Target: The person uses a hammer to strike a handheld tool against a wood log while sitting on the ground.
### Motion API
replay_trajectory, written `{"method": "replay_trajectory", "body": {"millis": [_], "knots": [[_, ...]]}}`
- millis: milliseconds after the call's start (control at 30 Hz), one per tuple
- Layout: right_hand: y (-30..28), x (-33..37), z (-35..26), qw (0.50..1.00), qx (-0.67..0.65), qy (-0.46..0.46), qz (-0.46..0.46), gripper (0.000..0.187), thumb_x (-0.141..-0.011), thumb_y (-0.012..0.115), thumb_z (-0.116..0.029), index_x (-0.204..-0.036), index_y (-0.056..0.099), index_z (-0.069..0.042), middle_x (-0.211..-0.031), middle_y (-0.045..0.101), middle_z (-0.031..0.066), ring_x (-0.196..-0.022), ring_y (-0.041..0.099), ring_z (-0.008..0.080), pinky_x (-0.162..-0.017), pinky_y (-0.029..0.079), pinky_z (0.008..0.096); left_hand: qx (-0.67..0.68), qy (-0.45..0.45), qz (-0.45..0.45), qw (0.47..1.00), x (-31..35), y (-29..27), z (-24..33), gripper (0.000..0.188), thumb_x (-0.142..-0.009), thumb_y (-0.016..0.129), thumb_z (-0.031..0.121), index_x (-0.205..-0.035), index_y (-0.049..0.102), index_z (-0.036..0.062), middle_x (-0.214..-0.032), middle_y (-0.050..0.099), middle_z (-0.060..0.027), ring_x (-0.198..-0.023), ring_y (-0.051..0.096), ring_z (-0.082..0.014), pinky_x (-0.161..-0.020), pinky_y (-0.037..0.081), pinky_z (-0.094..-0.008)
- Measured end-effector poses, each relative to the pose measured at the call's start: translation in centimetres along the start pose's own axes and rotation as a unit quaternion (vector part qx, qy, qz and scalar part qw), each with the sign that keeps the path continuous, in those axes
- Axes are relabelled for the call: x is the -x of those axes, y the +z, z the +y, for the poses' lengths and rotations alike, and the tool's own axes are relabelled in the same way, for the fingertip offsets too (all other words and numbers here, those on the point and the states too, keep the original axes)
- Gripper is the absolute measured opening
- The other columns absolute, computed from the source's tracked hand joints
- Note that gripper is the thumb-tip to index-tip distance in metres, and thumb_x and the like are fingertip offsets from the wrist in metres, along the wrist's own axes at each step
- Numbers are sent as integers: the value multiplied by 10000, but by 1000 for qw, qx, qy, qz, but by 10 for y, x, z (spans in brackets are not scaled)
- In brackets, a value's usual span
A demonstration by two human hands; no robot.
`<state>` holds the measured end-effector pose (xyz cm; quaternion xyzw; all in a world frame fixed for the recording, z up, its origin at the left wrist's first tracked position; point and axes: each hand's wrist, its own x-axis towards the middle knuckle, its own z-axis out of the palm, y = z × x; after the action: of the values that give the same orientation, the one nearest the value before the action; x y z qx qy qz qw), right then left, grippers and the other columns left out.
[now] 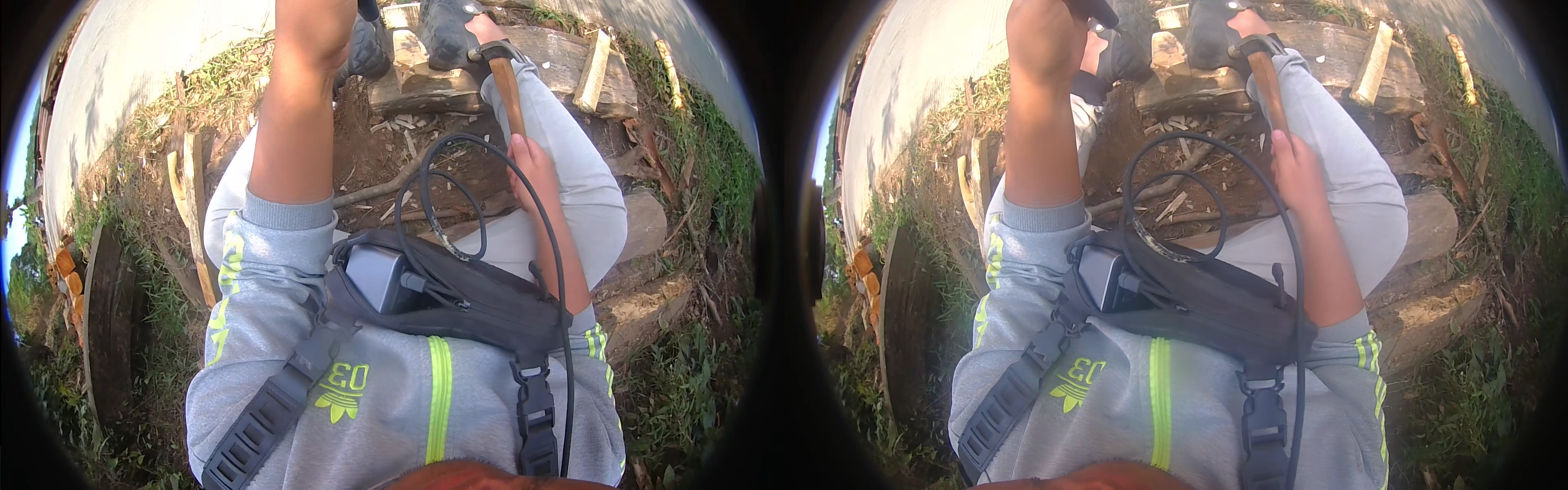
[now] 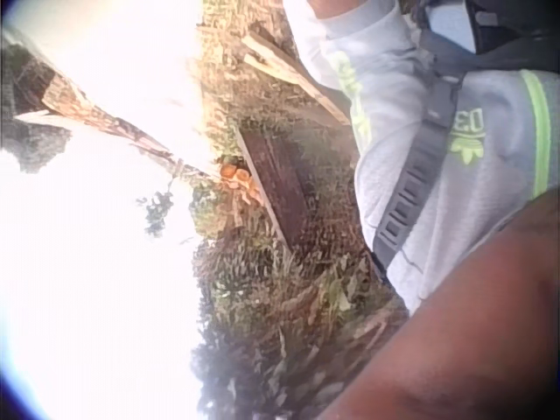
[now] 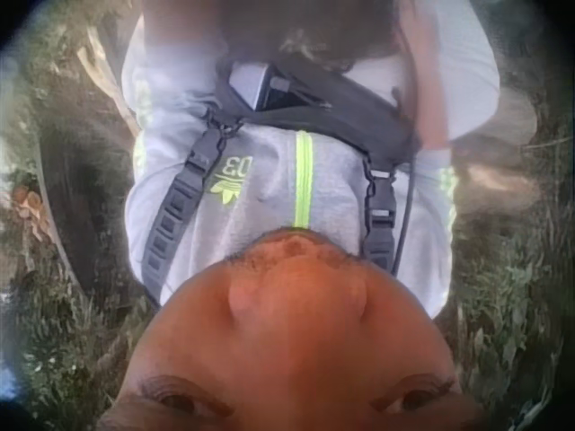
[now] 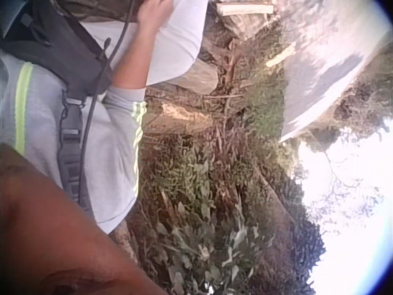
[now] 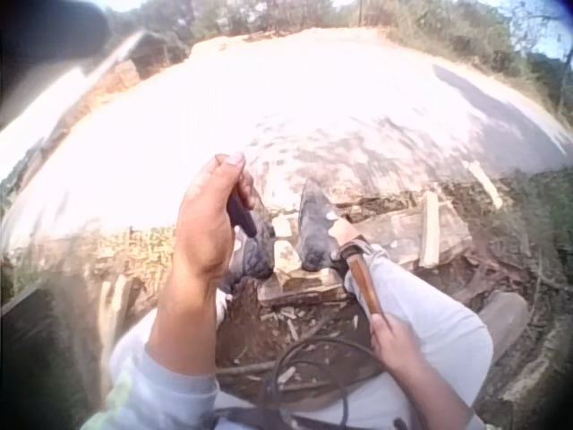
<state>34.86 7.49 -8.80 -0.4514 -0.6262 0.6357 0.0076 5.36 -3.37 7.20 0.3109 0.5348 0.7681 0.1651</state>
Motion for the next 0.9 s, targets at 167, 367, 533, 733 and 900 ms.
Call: {"method": "replay_trajectory", "body": {"millis": [167,367,533,733,900], "knots": [[-5,-9,15,999,29,-46,5,481,-1085,535,-452,-892,611,-18,-675,555,18,-642,541,128,-610,436,317,12,29,4,999,1,-7,-3,351,-1061,570,281,-761,452,144,-647,432,2,-571,409,-113,-549,378,-276],[-7,-8,13,999,8,-36,0,498,-1081,536,-471,-900,623,-15,-682,576,39,-652,551,153,-637,451,335,61,38,-27,997,-11,1,-1,450,-1057,537,376,-684,379,181,-568,340,19,-469,340,-116,-472,350,-264],[-9,-6,10,1000,6,-30,-2,508,-1078,536,-484,-901,623,-16,-686,578,42,-656,555,160,-642,454,341,69,-44,-95,992,-14,-16,1,461,-1048,528,401,-684,416,140,-613,390,11,-548,364,-136,-520,323,-304],[-10,-6,10,999,12,-33,-7,516,-1076,536,-495,-914,626,-14,-692,580,43,-663,558,162,-648,455,342,42,-55,-96,993,-11,-24,-5,474,-1048,428,397,-656,323,153,-622,357,1,-593,350,-155,-557,309,-321],[-8,-6,9,1000,7,-27,-7,504,-1079,536,-485,-916,622,-16,-693,571,35,-660,546,153,-643,446,335,49,-51,-110,991,-13,-29,-6,474,-1042,446,400,-655,331,150,-615,363,0,-588,356,-151,-549,307,-318]]}}
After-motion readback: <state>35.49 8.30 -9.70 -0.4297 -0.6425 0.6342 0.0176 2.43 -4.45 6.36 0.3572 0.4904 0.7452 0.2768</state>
